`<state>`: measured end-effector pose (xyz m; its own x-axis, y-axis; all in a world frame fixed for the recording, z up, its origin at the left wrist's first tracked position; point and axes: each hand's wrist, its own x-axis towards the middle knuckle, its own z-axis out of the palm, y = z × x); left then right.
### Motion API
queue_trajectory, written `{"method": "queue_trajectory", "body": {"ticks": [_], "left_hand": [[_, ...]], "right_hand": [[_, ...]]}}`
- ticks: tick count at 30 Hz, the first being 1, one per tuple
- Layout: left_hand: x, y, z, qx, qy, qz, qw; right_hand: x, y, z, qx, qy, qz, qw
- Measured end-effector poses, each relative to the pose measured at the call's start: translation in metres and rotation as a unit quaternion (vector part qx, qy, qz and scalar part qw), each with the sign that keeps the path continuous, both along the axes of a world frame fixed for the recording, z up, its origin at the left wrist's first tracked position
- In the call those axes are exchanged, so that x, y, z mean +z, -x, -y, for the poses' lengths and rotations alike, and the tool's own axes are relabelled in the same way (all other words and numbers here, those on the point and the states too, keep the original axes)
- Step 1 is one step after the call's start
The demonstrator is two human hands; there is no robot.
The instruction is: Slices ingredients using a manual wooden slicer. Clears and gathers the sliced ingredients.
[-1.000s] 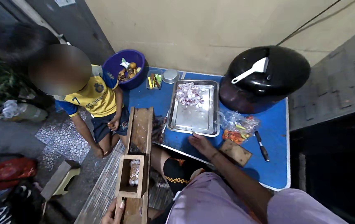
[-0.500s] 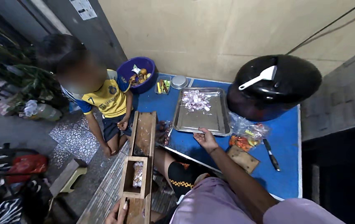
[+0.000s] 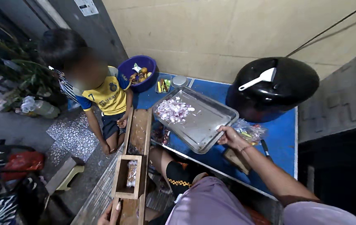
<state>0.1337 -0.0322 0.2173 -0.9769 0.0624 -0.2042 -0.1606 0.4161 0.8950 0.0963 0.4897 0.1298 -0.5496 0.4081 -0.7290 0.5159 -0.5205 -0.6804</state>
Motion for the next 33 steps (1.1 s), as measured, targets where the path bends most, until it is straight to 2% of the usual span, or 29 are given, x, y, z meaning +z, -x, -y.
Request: {"method": "queue_trajectory", "body": {"ticks": [3, 6, 10, 14, 19, 23, 28, 33], "left_hand": [[0.002, -0.005, 0.003, 0.006, -0.010, -0.002, 1.000], [0.004, -0.011, 0.003, 0.019, -0.011, -0.004, 1.000], [0.008, -0.020, -0.002, 0.036, 0.005, 0.004, 0.999], [0.005, -0.028, -0.001, 0.048, 0.014, 0.005, 0.999], [0.002, -0.032, -0.008, 0.071, 0.000, 0.015, 0.997], [0.000, -0.031, -0.013, 0.072, 0.002, 0.014, 0.997], [0.001, -0.031, -0.018, 0.066, -0.008, 0.004, 0.998], [0.002, -0.029, -0.027, 0.069, 0.001, 0.019, 0.997]], "right_hand": [[-0.001, 0.019, -0.039, 0.064, -0.048, -0.010, 0.997], [-0.019, 0.041, -0.080, 0.153, -0.074, -0.025, 0.985], [-0.031, 0.049, -0.110, 0.184, -0.110, 0.005, 0.977], [-0.020, 0.029, -0.124, 0.193, -0.123, 0.044, 0.972], [0.022, -0.001, -0.119, 0.213, -0.152, 0.081, 0.962], [0.028, -0.004, -0.124, 0.236, -0.164, 0.085, 0.954], [0.010, 0.028, -0.142, 0.293, -0.167, 0.102, 0.936], [-0.030, 0.074, -0.165, 0.323, -0.190, 0.090, 0.923]]}}
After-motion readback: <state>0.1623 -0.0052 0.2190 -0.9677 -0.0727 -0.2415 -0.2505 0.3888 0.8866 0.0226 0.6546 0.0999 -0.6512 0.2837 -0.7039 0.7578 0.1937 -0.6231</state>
